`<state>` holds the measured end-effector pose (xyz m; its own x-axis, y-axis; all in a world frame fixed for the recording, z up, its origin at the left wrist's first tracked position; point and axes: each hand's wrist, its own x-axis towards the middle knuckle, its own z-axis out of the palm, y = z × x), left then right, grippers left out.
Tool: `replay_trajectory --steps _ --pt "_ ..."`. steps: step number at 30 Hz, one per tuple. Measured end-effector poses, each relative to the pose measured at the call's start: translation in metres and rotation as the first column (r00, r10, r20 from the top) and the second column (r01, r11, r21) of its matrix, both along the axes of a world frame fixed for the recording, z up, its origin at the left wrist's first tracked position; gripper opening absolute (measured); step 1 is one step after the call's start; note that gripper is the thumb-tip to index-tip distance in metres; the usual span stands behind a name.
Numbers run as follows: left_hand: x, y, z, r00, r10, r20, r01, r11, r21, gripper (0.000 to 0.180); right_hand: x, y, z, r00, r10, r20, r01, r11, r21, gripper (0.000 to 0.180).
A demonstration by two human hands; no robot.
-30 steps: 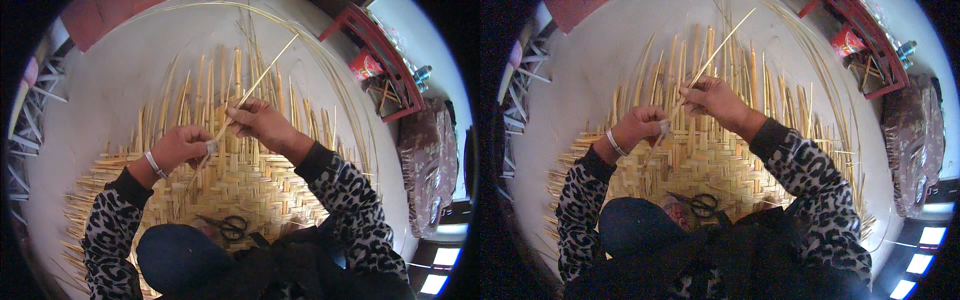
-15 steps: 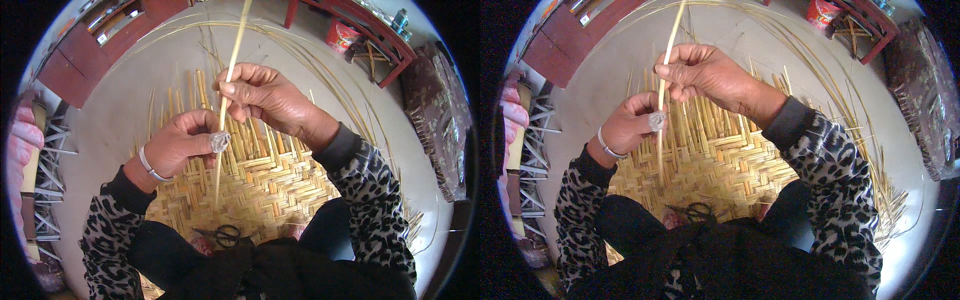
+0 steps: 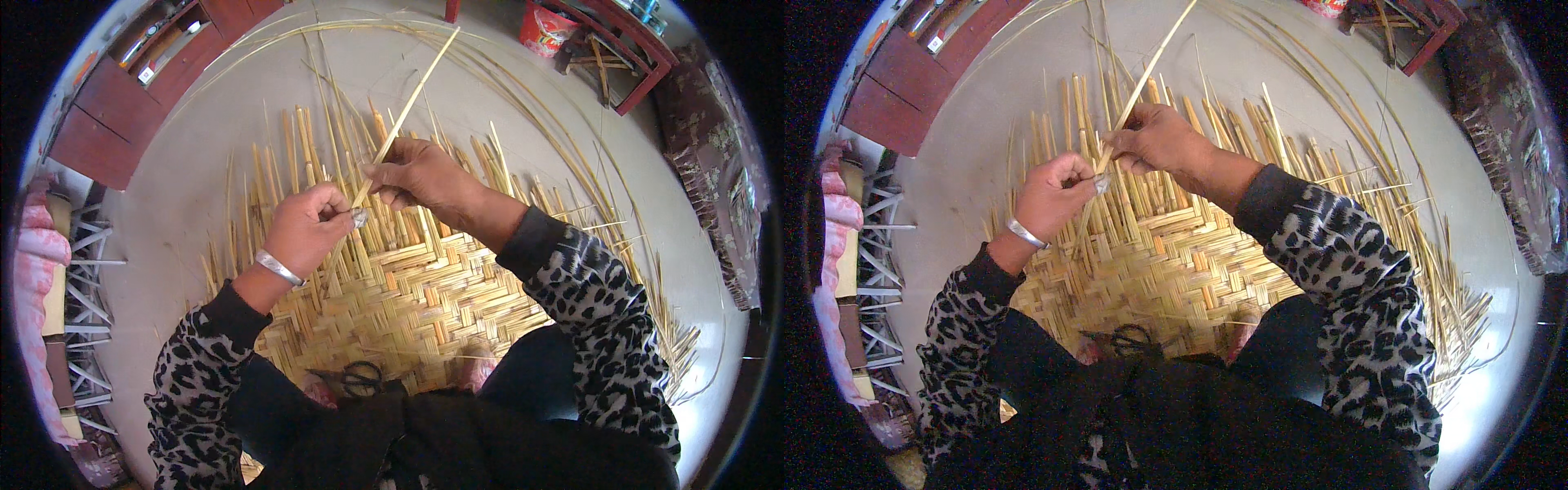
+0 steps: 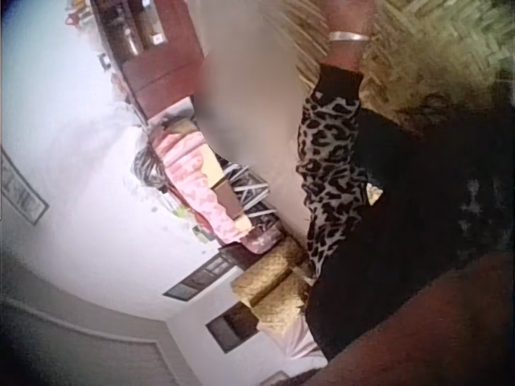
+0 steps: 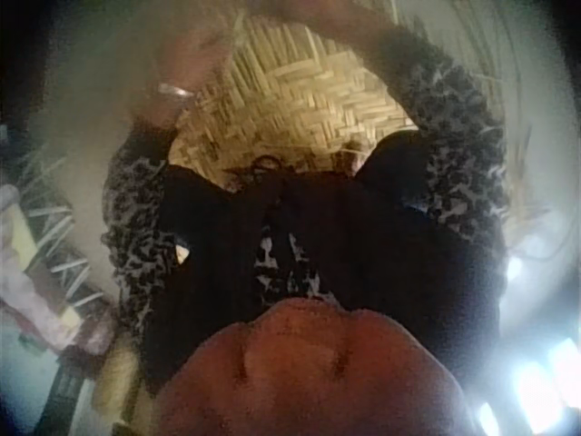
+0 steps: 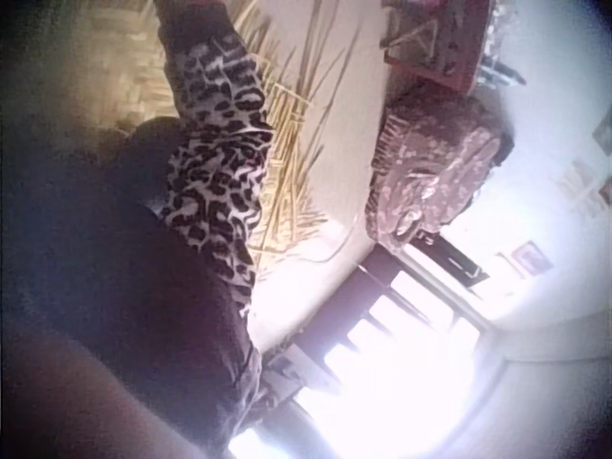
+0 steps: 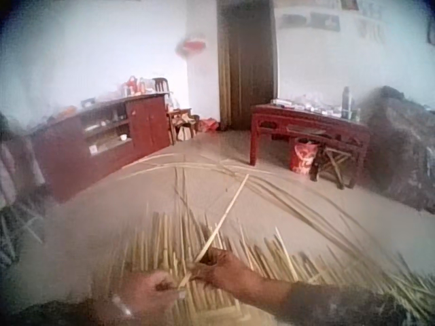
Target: The person weaves a large flat basket using thin bamboo strips. They interlace the strips by hand, occasionally using scissors to trim excess material. The woven mat grows steadily as the person continues the repetitive weaving pattern.
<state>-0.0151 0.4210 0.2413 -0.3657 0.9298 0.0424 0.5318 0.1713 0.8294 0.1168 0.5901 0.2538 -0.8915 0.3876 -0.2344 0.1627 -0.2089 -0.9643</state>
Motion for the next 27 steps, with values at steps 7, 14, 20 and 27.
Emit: replay_trajectory --steps 7,14,20,27 --pt "-0.002 -0.003 0.010 0.911 0.095 0.401 -0.026 0.985 -0.173 0.016 -0.007 0.003 -0.005 0.999 0.011 -0.043 -0.014 0.998 -0.054 0.020" --pt "-0.017 -0.019 0.021 0.483 -0.039 0.875 0.076 0.997 0.003 0.018 -0.011 -0.001 0.007 0.961 0.127 -0.245 -0.183 0.958 -0.221 0.010" --pt "-0.021 -0.021 0.022 0.606 -0.103 0.789 0.117 0.992 0.040 0.012 -0.012 -0.005 0.013 0.953 0.153 -0.262 -0.211 0.955 -0.208 0.012" --pt "-0.018 -0.010 0.014 0.898 0.074 0.434 -0.023 0.992 -0.122 0.018 -0.016 -0.007 0.004 0.987 0.125 -0.103 -0.121 0.992 0.045 0.019"
